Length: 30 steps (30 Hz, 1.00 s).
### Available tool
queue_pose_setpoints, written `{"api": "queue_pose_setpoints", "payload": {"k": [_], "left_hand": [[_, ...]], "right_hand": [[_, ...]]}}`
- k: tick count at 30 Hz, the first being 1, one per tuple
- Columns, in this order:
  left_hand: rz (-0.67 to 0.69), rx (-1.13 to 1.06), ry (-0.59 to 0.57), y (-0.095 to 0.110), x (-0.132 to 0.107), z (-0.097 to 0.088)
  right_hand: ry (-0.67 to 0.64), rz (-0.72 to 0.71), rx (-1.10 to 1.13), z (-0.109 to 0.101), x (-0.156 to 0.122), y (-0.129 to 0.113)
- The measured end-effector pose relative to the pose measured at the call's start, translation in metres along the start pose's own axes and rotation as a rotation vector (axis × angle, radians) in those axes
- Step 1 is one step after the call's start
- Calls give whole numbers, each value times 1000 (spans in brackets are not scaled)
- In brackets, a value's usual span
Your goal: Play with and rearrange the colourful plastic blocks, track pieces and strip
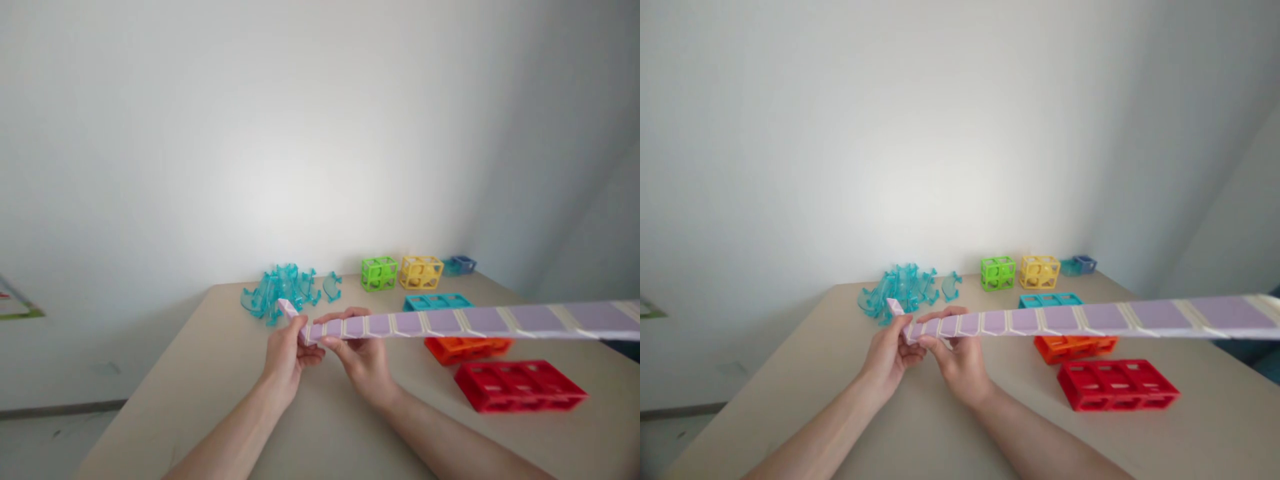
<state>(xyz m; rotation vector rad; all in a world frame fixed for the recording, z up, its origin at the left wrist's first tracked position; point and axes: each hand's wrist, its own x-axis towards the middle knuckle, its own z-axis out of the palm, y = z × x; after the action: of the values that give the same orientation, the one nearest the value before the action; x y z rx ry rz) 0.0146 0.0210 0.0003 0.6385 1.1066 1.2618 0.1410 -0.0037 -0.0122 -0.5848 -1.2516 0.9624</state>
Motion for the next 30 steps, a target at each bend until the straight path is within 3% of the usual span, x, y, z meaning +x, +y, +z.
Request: {"api": "queue_pose_setpoints", "payload": {"k": [6,10,13,15,17,19,21,25,30], "left_hand": [[-6,16,124,1,3,-4],[-130,-62,124,7,4,-4],[-257,-183,33,11,2,-5],[-200,-263,-113,11,1,-6],[-53,-275,-322,7,-1,-8],[81,-219,-490,0,0,-9],[160,-135,-551,-7,2,-10],[208,5,-505,-12,10,-13],[268,116,-437,-10,21,-20]], "right_hand": [[-148,-135,-204,-1,-1,-8],[-210,-208,-257,1,-2,-16],[-181,-169,-206,0,0,-18],[-83,-132,-118,1,4,-19],[46,-115,-17,6,16,-20],[157,-89,41,15,38,-21],[239,-23,81,30,70,-21],[351,223,320,69,146,-14],[398,431,330,97,214,24]]}}
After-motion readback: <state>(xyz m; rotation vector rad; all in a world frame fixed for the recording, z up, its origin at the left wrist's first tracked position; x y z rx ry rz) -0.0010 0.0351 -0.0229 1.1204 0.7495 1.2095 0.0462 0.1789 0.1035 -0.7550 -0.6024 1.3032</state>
